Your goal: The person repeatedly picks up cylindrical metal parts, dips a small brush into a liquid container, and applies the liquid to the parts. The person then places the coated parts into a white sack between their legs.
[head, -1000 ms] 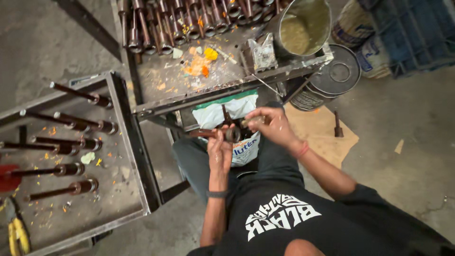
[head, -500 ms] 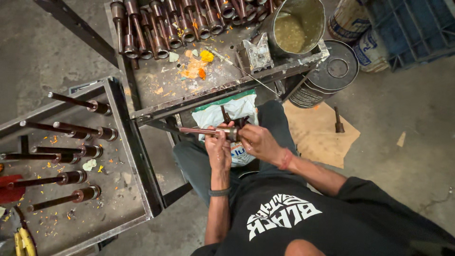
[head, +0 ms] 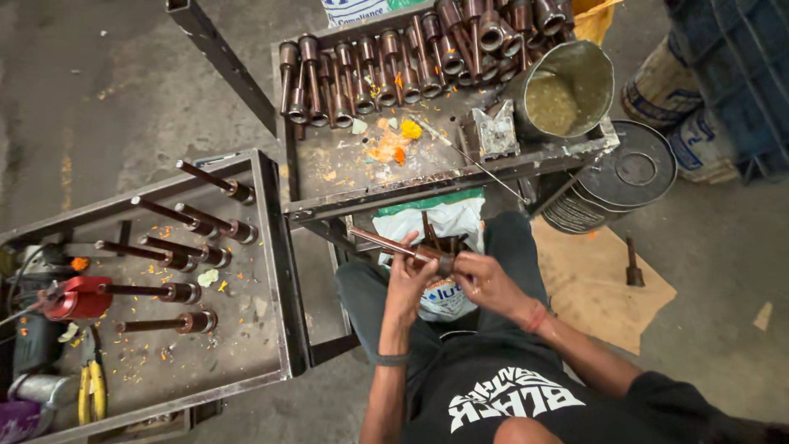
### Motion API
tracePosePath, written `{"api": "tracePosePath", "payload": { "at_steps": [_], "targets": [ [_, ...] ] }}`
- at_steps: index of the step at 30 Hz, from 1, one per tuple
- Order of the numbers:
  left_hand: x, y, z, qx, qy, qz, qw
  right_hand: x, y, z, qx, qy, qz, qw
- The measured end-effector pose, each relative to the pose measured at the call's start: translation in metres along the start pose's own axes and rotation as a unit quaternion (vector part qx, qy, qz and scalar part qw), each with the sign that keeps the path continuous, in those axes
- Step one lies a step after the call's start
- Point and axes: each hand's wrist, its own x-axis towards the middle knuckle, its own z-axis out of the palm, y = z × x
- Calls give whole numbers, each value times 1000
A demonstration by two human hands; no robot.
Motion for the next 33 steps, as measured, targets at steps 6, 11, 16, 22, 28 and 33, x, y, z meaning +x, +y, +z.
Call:
{"api": "tracePosePath", "payload": {
  "at_steps": [6, 11, 16, 22, 28, 33],
  "targets": [
    [-5, 9, 6, -131, -103, -7, 986, -12, 15, 2, 374, -45, 295, 878],
    [3, -2, -5, -10, -66, -24, 997, -13, 8, -6, 174, -11, 269, 947],
    [9, -31, -3, -104, 77, -55, 990, -14, -14, -6, -86, 41, -17, 995],
    [3, -33, 8, -209, 22, 27, 977, -20, -5, 3, 0, 53, 144, 988],
    [1, -33, 12, -227, 9, 37, 973, -23, -7, 2, -7, 83, 84, 993],
    [4, -37, 8, -262, 24, 24, 964, -19, -28, -4, -141, 64, -17, 988]
  ]
}}
